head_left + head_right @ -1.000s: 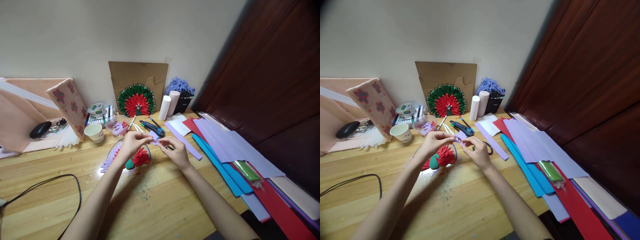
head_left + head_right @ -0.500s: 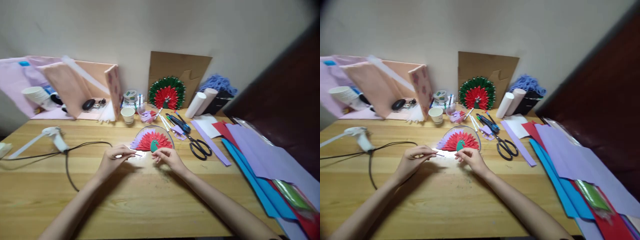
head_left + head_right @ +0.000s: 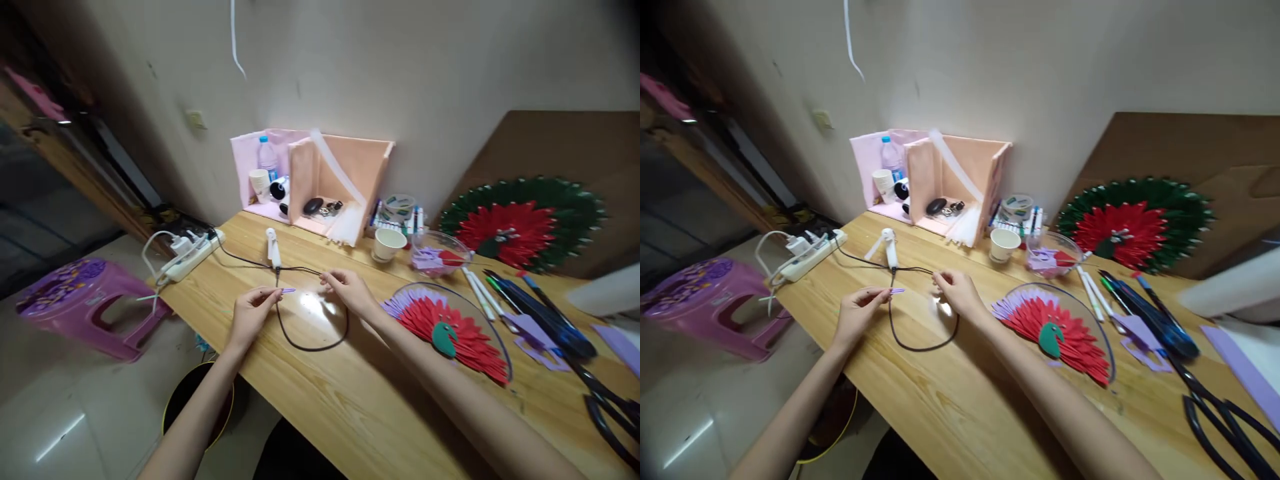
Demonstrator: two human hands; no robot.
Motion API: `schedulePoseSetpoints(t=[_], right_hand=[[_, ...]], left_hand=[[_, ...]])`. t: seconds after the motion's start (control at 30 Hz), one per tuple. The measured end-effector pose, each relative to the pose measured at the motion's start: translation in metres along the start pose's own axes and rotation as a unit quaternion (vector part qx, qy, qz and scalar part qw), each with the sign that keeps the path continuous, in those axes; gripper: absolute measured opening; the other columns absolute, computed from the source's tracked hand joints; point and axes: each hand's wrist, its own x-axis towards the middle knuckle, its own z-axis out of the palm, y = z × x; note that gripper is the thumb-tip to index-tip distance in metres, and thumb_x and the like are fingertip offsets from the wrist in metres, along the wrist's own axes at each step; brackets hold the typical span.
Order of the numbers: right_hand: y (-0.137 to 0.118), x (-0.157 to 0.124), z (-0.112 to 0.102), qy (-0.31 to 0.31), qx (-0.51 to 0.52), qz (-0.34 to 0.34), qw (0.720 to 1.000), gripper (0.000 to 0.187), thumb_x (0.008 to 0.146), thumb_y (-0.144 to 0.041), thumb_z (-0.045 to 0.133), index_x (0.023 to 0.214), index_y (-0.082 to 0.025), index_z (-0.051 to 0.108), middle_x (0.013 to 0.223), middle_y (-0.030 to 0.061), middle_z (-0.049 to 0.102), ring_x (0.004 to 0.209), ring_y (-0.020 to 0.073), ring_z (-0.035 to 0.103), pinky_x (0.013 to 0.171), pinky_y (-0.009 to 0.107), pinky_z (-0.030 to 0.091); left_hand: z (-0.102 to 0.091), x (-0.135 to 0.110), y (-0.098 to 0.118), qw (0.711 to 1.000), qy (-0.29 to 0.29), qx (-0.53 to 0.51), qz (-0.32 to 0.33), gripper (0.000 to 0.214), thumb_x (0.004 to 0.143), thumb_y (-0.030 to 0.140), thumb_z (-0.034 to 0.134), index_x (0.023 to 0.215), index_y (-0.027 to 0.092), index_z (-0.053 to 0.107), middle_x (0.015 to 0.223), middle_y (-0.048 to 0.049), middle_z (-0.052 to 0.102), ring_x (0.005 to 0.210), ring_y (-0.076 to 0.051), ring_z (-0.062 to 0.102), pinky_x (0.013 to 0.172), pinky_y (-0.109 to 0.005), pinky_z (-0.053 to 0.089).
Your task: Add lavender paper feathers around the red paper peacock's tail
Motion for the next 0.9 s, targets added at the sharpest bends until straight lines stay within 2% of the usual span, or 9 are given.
schedulePoseSetpoints(t=[0.07,0.17,0.27,0.37,0.47,0.6,0.73,0.8,0.9], right_hand=[[-0.003,0.026,0.026,0.038,-0.059,-0.026,0.997,0.033,0.079,-0.043,0.051,0.092,-0.014,0.061,0.086,0.0088,0.065,0.073,0.0184,0.061,0.066,0.030,0.047],[-0.008,0.058,0.067,0.063,-0.163,-0.063,0.983,0.047,0.074,-0.045,0.056,0.106,-0.011,0.054,0.102,0.0133,0.060,0.090,0.0225,0.057,0.078,0.034,0.044],[-0.013,0.077,0.102,0.090,-0.243,-0.047,0.965,0.048,0.073,-0.047,0.056,0.104,-0.010,0.056,0.102,0.0158,0.059,0.099,0.0279,0.053,0.084,0.037,0.039],[-0.018,0.088,0.122,0.103,-0.279,-0.046,0.954,0.037,0.077,-0.041,0.051,0.100,-0.013,0.058,0.094,0.0151,0.062,0.093,0.0284,0.054,0.079,0.037,0.037],[-0.021,0.095,0.126,0.090,-0.277,-0.065,0.954,0.025,0.077,-0.030,0.047,0.094,-0.015,0.059,0.084,0.0114,0.064,0.081,0.0243,0.056,0.071,0.032,0.037],[-0.020,0.090,0.113,0.077,-0.269,-0.088,0.956,0.021,0.076,-0.026,0.044,0.086,-0.015,0.059,0.077,0.0075,0.062,0.074,0.0220,0.053,0.068,0.031,0.037],[-0.017,0.055,0.095,0.077,-0.188,-0.122,0.972,0.023,0.080,-0.030,0.044,0.087,-0.015,0.060,0.075,0.0061,0.060,0.076,0.0225,0.053,0.069,0.032,0.039],[-0.016,0.030,0.088,0.030,-0.136,-0.146,0.979,0.026,0.083,-0.031,0.042,0.097,-0.017,0.058,0.084,0.0053,0.061,0.081,0.0210,0.054,0.073,0.032,0.040],[-0.014,-0.002,0.081,-0.018,-0.122,-0.147,0.981,0.025,0.085,-0.035,0.043,0.095,-0.018,0.059,0.092,0.0053,0.060,0.087,0.0206,0.055,0.077,0.032,0.041]], left_hand=[[-0.011,0.005,-0.007,0.999,0.043,-0.002,-0.020,0.023,0.070,0.033,0.065,0.081,0.014,0.071,0.078,-0.0070,0.069,0.072,-0.017,0.063,0.069,-0.026,0.050],[-0.023,0.014,-0.016,0.995,0.097,0.021,-0.013,0.024,0.070,0.034,0.065,0.081,0.013,0.070,0.080,-0.0081,0.069,0.076,-0.017,0.063,0.071,-0.027,0.049],[-0.030,0.021,-0.023,0.991,0.131,0.038,0.000,0.024,0.071,0.034,0.064,0.080,0.013,0.070,0.083,-0.0085,0.069,0.078,-0.018,0.064,0.072,-0.027,0.050],[-0.035,0.026,-0.029,0.988,0.152,0.033,-0.013,0.023,0.070,0.034,0.064,0.079,0.013,0.069,0.082,-0.0086,0.069,0.077,-0.018,0.064,0.072,-0.027,0.050],[-0.038,0.028,-0.034,0.984,0.175,0.021,-0.029,0.023,0.069,0.034,0.065,0.077,0.013,0.069,0.081,-0.0086,0.070,0.074,-0.018,0.065,0.072,-0.027,0.050],[-0.042,0.029,-0.040,0.981,0.189,0.015,-0.034,0.024,0.069,0.034,0.065,0.078,0.013,0.069,0.080,-0.0087,0.070,0.075,-0.018,0.065,0.072,-0.027,0.050],[-0.045,0.028,-0.042,0.980,0.197,0.003,-0.041,0.024,0.069,0.034,0.065,0.080,0.013,0.070,0.082,-0.0084,0.070,0.076,-0.018,0.065,0.072,-0.028,0.050],[-0.045,0.027,-0.042,0.979,0.198,-0.007,-0.046,0.024,0.069,0.034,0.064,0.081,0.014,0.070,0.082,-0.0079,0.070,0.076,-0.018,0.065,0.073,-0.028,0.050],[-0.046,0.026,-0.041,0.979,0.195,-0.019,-0.051,0.022,0.070,0.033,0.064,0.081,0.015,0.070,0.083,-0.0075,0.070,0.078,-0.018,0.065,0.075,-0.028,0.050]])
